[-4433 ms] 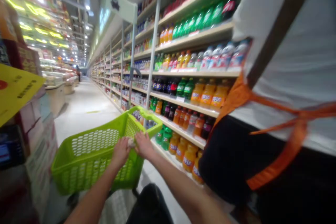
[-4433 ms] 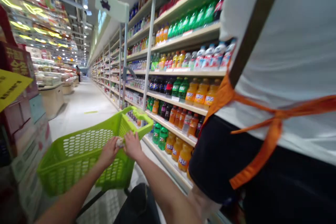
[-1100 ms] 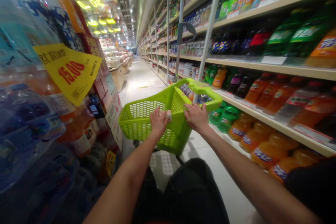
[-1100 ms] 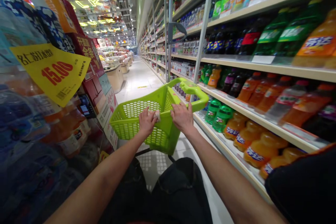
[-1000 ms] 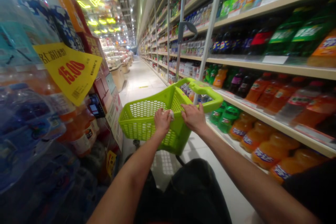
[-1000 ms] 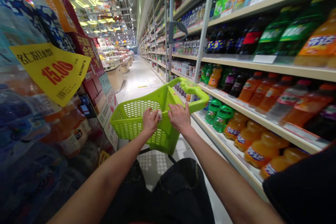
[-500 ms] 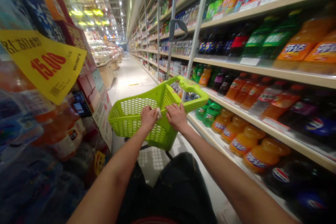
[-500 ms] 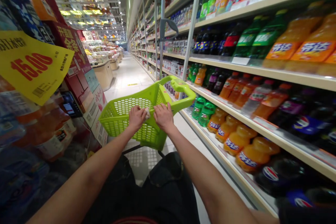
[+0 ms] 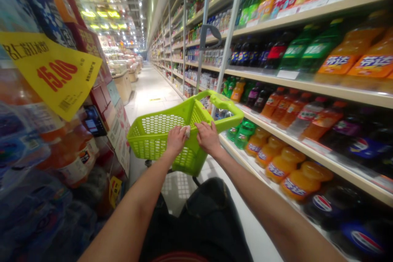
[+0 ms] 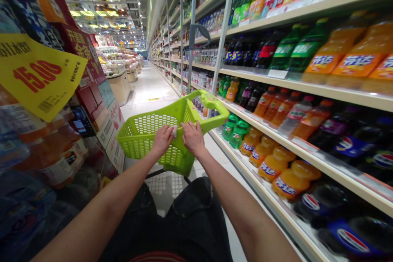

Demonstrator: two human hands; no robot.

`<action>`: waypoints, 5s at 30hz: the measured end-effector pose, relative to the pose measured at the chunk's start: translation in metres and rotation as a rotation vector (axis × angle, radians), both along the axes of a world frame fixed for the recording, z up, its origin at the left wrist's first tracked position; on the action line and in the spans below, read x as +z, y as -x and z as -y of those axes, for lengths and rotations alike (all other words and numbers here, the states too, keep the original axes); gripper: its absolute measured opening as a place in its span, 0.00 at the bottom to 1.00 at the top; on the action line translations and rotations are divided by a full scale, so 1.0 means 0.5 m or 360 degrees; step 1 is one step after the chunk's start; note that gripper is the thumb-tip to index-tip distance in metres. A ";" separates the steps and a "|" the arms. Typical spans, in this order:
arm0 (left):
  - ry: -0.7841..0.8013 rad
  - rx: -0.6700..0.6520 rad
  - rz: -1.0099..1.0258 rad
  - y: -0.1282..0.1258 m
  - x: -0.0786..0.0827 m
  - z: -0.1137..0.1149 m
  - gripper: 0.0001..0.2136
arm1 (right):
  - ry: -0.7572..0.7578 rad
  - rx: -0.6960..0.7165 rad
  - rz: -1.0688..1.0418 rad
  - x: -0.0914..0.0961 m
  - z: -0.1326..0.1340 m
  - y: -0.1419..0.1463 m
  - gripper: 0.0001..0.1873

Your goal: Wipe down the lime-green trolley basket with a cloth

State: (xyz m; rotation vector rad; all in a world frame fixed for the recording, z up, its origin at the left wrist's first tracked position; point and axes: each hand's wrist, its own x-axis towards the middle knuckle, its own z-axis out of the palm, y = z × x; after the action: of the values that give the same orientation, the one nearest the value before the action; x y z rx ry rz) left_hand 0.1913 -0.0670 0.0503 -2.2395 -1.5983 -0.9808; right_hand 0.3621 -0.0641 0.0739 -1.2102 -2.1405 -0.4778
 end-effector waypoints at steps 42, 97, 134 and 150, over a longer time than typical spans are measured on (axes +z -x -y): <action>0.0030 -0.0055 0.0086 0.095 -0.034 -0.035 0.13 | -0.0154 0.0099 0.0170 -0.021 -0.004 -0.007 0.24; 0.0291 0.0082 0.0128 0.241 -0.057 -0.075 0.13 | 0.0119 0.0083 0.0336 -0.034 -0.116 0.039 0.23; 0.0158 0.0691 0.0376 0.322 -0.072 -0.077 0.12 | 0.0182 0.0032 0.0260 -0.063 -0.084 0.102 0.26; 0.0150 0.0441 0.0290 0.310 -0.097 -0.104 0.13 | 0.1225 0.1739 -0.1032 0.196 0.130 0.208 0.20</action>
State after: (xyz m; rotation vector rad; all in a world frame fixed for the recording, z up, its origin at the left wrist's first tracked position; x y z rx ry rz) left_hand 0.0362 -0.0152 0.0016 -1.9589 -2.0061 -1.0746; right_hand 0.2579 -0.1291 0.1719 -0.2465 -2.0172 1.1190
